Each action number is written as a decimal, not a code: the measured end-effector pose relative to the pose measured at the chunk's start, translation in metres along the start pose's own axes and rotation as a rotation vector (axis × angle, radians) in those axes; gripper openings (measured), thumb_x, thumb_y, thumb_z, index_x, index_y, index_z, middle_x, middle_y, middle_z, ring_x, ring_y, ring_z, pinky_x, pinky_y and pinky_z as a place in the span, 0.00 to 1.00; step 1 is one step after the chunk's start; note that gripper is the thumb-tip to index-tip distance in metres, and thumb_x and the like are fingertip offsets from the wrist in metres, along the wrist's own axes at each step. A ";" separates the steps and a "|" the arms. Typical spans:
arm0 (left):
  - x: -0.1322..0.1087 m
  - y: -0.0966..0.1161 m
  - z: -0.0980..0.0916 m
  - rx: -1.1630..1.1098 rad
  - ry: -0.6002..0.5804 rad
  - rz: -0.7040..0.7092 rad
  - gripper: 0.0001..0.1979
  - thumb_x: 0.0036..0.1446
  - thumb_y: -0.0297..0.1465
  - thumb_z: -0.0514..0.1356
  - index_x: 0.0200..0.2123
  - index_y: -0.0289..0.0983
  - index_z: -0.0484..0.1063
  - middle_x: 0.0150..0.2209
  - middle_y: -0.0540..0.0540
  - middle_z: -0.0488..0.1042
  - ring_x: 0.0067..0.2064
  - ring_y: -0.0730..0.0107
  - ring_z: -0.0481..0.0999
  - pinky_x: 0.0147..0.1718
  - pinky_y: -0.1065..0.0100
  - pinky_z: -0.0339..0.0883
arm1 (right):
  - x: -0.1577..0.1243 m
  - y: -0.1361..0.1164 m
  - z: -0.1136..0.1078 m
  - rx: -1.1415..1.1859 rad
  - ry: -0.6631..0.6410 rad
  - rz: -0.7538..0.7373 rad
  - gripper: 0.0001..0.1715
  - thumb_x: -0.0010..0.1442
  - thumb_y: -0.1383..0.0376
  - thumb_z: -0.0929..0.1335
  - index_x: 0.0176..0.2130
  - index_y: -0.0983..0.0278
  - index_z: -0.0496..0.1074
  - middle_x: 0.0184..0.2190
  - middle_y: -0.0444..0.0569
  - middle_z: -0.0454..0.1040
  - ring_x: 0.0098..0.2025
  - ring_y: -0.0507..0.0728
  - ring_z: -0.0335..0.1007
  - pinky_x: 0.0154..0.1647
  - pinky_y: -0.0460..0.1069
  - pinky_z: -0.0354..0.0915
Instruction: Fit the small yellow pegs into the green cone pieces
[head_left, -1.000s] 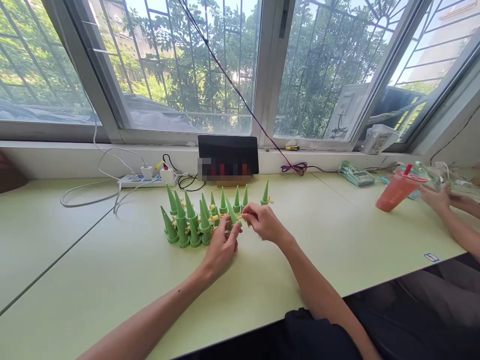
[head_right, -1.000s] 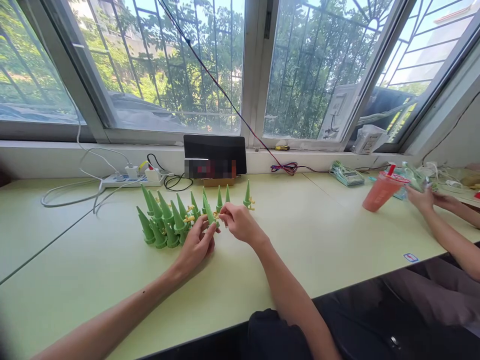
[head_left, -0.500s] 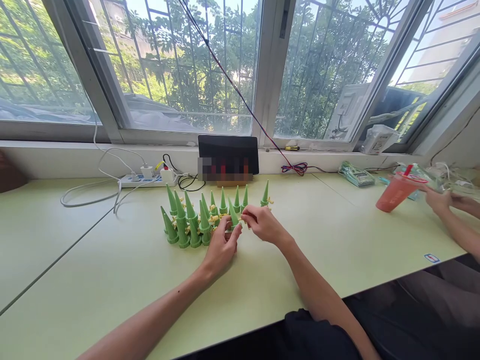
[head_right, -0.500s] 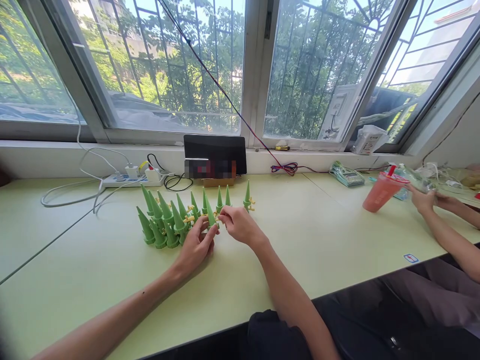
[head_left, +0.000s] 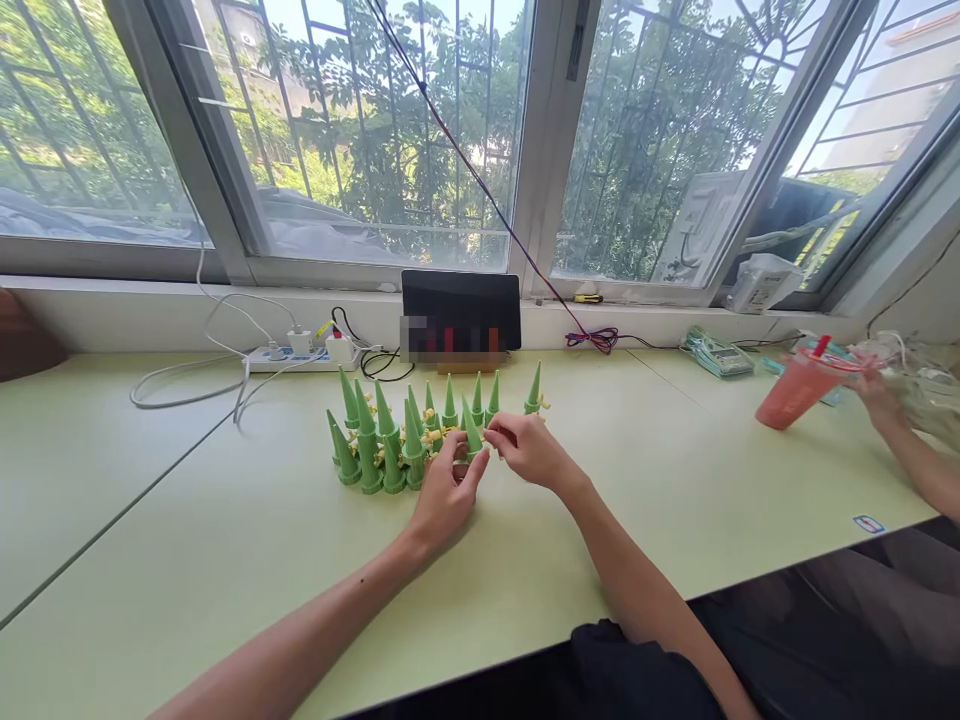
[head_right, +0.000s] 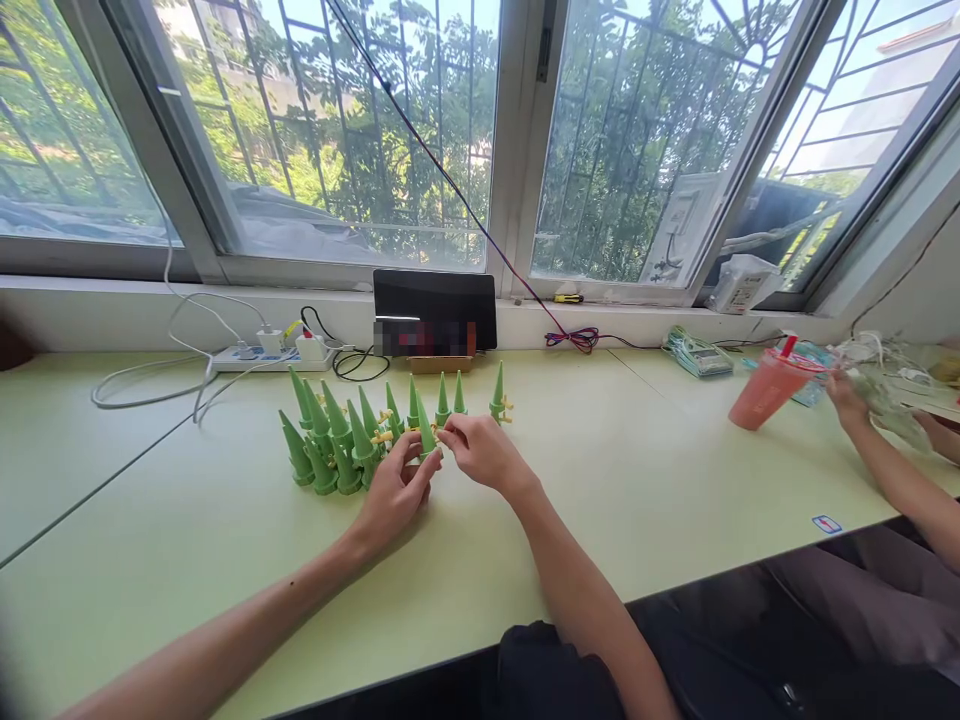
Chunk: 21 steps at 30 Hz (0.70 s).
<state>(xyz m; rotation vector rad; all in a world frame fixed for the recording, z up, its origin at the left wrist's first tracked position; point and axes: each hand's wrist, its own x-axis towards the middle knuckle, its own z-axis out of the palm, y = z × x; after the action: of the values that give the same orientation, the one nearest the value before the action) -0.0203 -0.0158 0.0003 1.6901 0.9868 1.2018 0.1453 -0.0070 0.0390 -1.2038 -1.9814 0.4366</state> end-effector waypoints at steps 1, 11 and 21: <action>0.000 0.001 0.000 0.000 0.007 0.006 0.15 0.60 0.44 0.58 0.42 0.39 0.64 0.31 0.50 0.67 0.23 0.77 0.66 0.19 0.74 0.52 | 0.000 0.000 0.000 -0.002 0.000 0.000 0.14 0.66 0.62 0.63 0.29 0.63 0.67 0.22 0.43 0.68 0.24 0.50 0.58 0.27 0.45 0.54; -0.001 0.000 -0.001 0.019 -0.002 -0.013 0.15 0.60 0.44 0.58 0.42 0.39 0.64 0.31 0.52 0.65 0.23 0.78 0.64 0.21 0.73 0.56 | 0.000 0.000 0.001 -0.006 -0.008 0.004 0.14 0.66 0.62 0.62 0.29 0.63 0.66 0.22 0.42 0.67 0.24 0.50 0.57 0.27 0.45 0.54; -0.001 0.004 -0.001 0.019 -0.016 -0.020 0.15 0.60 0.44 0.58 0.42 0.39 0.62 0.30 0.54 0.61 0.22 0.79 0.62 0.20 0.74 0.55 | 0.000 -0.001 0.000 -0.020 -0.010 0.006 0.14 0.66 0.62 0.62 0.28 0.63 0.66 0.21 0.42 0.67 0.23 0.50 0.57 0.26 0.45 0.53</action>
<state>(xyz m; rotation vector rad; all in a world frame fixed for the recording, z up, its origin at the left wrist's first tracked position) -0.0206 -0.0177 0.0038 1.6985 1.0061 1.1669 0.1449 -0.0077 0.0398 -1.2231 -1.9954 0.4275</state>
